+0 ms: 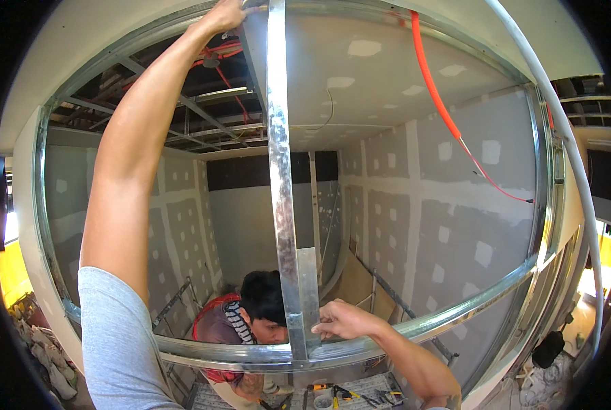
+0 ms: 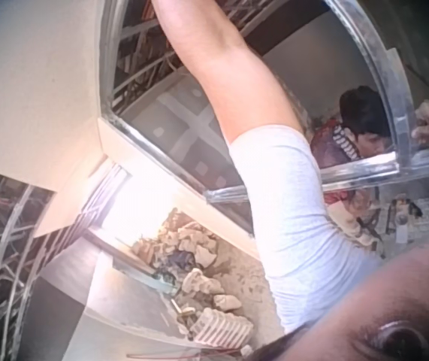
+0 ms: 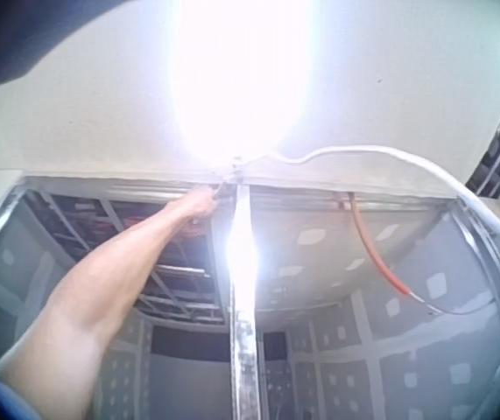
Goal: The person constructs a metal wall frame by clamping metal studs together with locking pliers, fastening joints with a drill and a crimper, checking the alignment with a square ruler, and crimping the top frame section.
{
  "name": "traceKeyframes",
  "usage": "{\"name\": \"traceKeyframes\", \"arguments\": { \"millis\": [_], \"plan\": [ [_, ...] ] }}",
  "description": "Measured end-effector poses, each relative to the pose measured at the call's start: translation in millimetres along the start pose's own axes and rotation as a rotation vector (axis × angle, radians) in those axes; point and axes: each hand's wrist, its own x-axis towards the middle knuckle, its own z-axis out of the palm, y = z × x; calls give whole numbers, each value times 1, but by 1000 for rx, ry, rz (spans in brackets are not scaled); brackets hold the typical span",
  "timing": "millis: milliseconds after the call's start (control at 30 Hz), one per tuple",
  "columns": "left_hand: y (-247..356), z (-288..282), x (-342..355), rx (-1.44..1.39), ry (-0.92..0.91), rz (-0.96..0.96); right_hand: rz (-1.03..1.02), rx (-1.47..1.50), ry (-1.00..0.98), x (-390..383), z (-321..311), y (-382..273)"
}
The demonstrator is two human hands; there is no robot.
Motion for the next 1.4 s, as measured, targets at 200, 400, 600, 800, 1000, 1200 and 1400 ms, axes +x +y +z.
{"name": "traceKeyframes", "arguments": {
  "millis": [200, 400, 600, 800, 1000, 1200, 1400],
  "plan": [
    [28, -19, -5, -46, -190, -23, 26, 43, 14, -7, 4, 8],
    [24, -4, -32, -3, -2, -25, 31, 21, -7, -8, 12, 20],
    [13, 5, -33, -16, 160, 109, -13, 20, 2, -5, 17, 33],
    [62, -9, -57, -2, 38, -23, -9, 11, 20, -2, 13, 49],
    [63, -8, -62, 82, 57, -12, -4, 40, 22, -2, 13, 52],
    [30, 23, -36, 153, 157, 72, 22, 26, 32, -7, 16, 52],
    [30, 10, -50, 209, -14, -93, 85, 121, 226, -22, -13, 42]
  ]
}}
